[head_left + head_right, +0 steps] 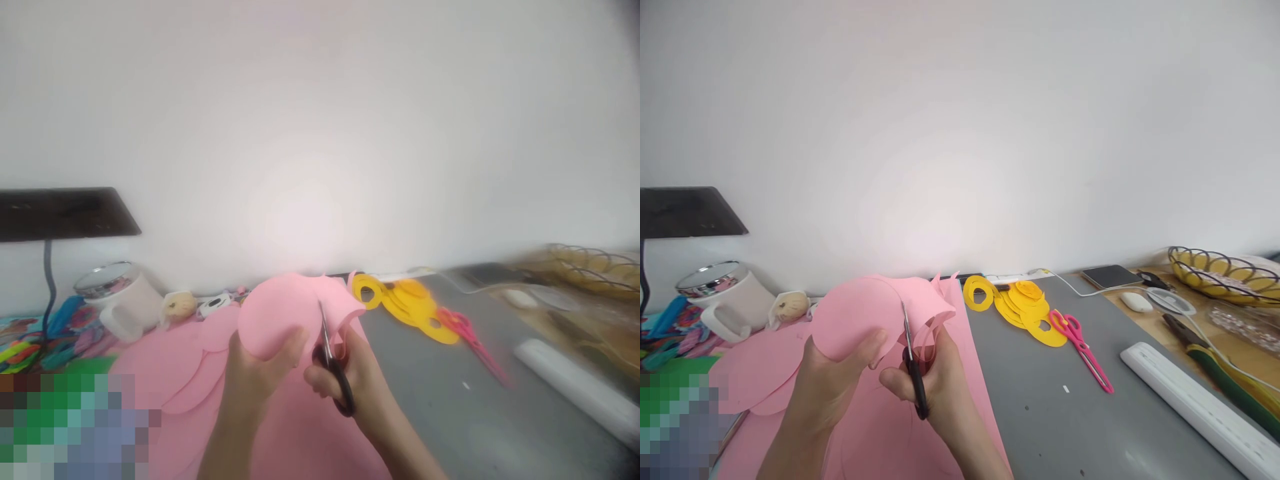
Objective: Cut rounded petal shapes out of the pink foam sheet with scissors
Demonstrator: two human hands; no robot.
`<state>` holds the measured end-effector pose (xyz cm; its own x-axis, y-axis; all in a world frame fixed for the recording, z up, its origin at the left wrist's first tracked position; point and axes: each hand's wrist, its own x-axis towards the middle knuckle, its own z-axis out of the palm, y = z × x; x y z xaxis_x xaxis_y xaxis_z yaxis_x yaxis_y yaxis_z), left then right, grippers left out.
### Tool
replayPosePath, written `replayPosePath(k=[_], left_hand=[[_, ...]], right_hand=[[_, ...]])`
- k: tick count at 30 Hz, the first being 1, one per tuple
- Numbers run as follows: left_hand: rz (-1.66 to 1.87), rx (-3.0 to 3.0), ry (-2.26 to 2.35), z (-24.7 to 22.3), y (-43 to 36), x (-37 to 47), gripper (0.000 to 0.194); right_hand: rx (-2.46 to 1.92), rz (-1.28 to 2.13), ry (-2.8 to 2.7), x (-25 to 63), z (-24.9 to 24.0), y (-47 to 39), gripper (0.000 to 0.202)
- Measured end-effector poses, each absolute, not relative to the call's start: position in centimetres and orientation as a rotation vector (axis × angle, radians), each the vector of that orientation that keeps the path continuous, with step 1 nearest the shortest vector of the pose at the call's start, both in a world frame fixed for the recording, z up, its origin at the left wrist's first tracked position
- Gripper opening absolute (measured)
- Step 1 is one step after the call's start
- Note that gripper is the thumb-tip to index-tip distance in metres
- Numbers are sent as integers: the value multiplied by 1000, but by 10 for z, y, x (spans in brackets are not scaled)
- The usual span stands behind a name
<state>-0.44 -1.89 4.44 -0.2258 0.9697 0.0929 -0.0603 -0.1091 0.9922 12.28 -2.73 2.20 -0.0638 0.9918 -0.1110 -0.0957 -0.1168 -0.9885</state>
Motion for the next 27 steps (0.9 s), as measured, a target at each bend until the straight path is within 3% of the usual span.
replayPosePath(k=[9,18,22,23,25,27], left_hand=[[1425,1017,1160,45,-18,-5,33],[1434,888,926,55,-20,-5,21],[1526,859,938,48,-14,-8,15],[1556,842,914,48,-12,-8,16],[1648,808,864,47,-9,-9,22],[1758,782,882,47,-8,-10,23]], right_hand=[[-1113,1422,-1191,126,21,-28,24],[-1027,1548,-1304,126,34,-30,36],[-951,1584,-1248,126,27,-30,25],[-930,1590,-1231,127,24,-30,30],[-910,1606,-1198,128,20,-30,62],[-925,1629,-1190,129,16,-30,78]])
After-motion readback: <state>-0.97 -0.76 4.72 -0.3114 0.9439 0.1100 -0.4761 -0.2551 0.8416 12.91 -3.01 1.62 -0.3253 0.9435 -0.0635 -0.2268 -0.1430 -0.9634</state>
